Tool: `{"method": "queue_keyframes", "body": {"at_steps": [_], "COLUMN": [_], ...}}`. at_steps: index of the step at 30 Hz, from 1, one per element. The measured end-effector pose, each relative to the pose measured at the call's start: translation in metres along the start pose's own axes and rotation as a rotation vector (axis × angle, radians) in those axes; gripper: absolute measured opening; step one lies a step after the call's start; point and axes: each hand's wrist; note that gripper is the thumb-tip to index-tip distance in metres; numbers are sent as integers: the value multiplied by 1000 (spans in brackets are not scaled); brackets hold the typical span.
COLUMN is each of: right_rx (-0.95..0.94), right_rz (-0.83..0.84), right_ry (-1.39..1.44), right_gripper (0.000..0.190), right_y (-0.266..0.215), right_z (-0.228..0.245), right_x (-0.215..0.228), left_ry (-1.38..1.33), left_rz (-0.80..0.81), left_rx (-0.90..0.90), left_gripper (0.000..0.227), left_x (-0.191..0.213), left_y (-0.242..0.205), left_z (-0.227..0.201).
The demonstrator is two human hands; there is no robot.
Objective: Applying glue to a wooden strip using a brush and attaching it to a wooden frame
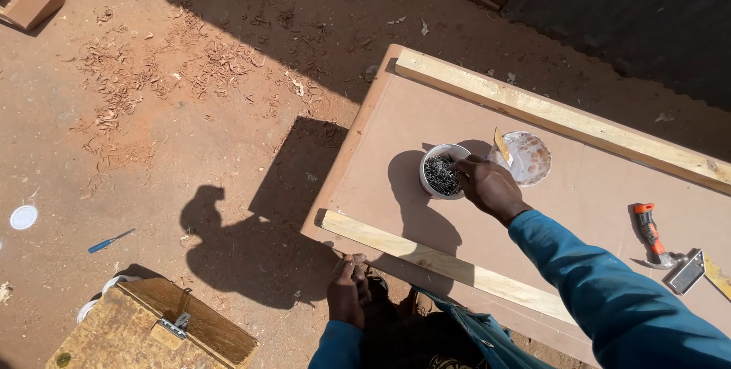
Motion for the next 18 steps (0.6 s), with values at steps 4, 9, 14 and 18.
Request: {"method": "queue_keyframes", "body": {"at_steps": [4, 9, 14, 18], "right_rx": [-273, -290, -139, -197], "right_rz": [377, 314, 261, 200], "right_ry": [-91, -125, -304, -16], "right_gripper": [42, 48, 33, 13], "right_y": [17, 35, 50, 26], "right_z": [47, 40, 6, 20], "right_x": [30, -1, -11, 30], "left_ry": [105, 67, -27, -49], "left_rz": [-115, -85, -180, -132], "left_rx": [53, -5, -13, 11], "left_gripper": [26, 26, 23, 28], "left_x": [17, 21, 36, 37], "left_y": [5, -10, -9, -2], "left_z": [-5, -37, -23, -16]}}
Point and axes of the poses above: each hand's wrist, its own y-axis towards the middle knuckle, its own x-axis out of the back of the hand, z = x × y, and after that the axes turned 15 degrees about -x, right-handed
